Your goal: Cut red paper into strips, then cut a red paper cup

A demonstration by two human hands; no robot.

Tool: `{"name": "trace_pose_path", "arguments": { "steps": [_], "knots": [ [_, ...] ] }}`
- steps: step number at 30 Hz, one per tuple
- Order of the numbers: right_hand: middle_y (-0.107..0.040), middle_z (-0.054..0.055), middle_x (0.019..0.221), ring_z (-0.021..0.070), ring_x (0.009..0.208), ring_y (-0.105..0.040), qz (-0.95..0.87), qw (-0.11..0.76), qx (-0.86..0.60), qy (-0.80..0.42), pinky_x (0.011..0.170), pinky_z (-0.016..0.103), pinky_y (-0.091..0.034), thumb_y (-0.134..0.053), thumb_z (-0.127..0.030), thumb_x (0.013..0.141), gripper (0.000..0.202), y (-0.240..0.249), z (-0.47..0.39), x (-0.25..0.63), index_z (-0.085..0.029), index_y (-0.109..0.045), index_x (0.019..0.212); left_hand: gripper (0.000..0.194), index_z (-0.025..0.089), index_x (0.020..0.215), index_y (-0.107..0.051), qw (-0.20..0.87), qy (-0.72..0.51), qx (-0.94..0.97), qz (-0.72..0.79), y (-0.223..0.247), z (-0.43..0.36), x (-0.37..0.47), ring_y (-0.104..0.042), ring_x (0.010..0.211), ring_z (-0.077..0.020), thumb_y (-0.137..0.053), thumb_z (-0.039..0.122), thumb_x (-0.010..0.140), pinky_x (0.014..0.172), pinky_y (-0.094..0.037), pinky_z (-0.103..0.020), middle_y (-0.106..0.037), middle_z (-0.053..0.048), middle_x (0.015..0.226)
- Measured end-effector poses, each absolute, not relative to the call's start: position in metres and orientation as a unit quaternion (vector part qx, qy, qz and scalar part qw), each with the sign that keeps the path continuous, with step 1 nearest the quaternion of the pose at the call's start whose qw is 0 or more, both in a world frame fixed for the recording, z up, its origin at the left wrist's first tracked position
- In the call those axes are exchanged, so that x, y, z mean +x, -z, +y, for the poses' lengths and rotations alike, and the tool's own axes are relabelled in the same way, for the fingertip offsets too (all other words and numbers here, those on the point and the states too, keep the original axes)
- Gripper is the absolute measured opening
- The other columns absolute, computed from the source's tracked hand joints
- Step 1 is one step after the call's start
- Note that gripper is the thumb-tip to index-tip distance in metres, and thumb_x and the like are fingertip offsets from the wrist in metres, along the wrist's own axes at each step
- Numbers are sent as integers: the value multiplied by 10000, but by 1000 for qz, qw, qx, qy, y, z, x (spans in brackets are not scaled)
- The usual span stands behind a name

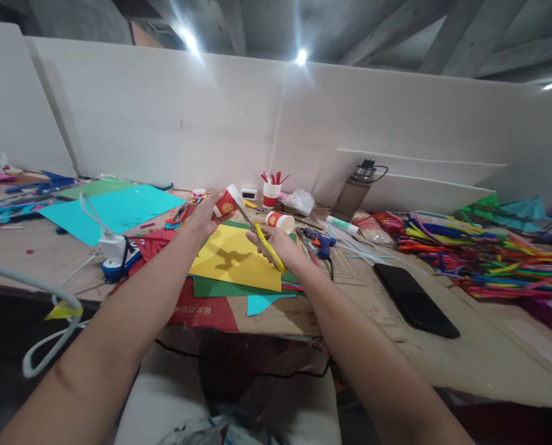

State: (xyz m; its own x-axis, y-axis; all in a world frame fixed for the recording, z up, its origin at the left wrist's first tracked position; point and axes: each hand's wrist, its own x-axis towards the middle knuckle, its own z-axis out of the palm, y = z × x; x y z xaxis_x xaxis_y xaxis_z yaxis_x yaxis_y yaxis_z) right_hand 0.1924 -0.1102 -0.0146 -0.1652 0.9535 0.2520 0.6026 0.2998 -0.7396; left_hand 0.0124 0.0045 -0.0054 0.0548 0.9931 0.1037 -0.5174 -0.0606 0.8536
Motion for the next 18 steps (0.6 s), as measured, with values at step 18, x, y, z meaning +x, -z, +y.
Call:
{"name": "trace_pose_path", "arguments": {
  "steps": [18],
  "knots": [
    [-520, -21, 564, 82, 414, -453, -671, 348, -575, -313, 383, 177, -372, -590, -588, 812, 439, 12, -115, 190, -180, -642, 966, 262, 196, 839, -635, 602, -591, 425, 327, 11, 8, 14, -657, 721, -170, -769, 363, 688, 655, -599, -344, -687, -57, 810]
  ]
}}
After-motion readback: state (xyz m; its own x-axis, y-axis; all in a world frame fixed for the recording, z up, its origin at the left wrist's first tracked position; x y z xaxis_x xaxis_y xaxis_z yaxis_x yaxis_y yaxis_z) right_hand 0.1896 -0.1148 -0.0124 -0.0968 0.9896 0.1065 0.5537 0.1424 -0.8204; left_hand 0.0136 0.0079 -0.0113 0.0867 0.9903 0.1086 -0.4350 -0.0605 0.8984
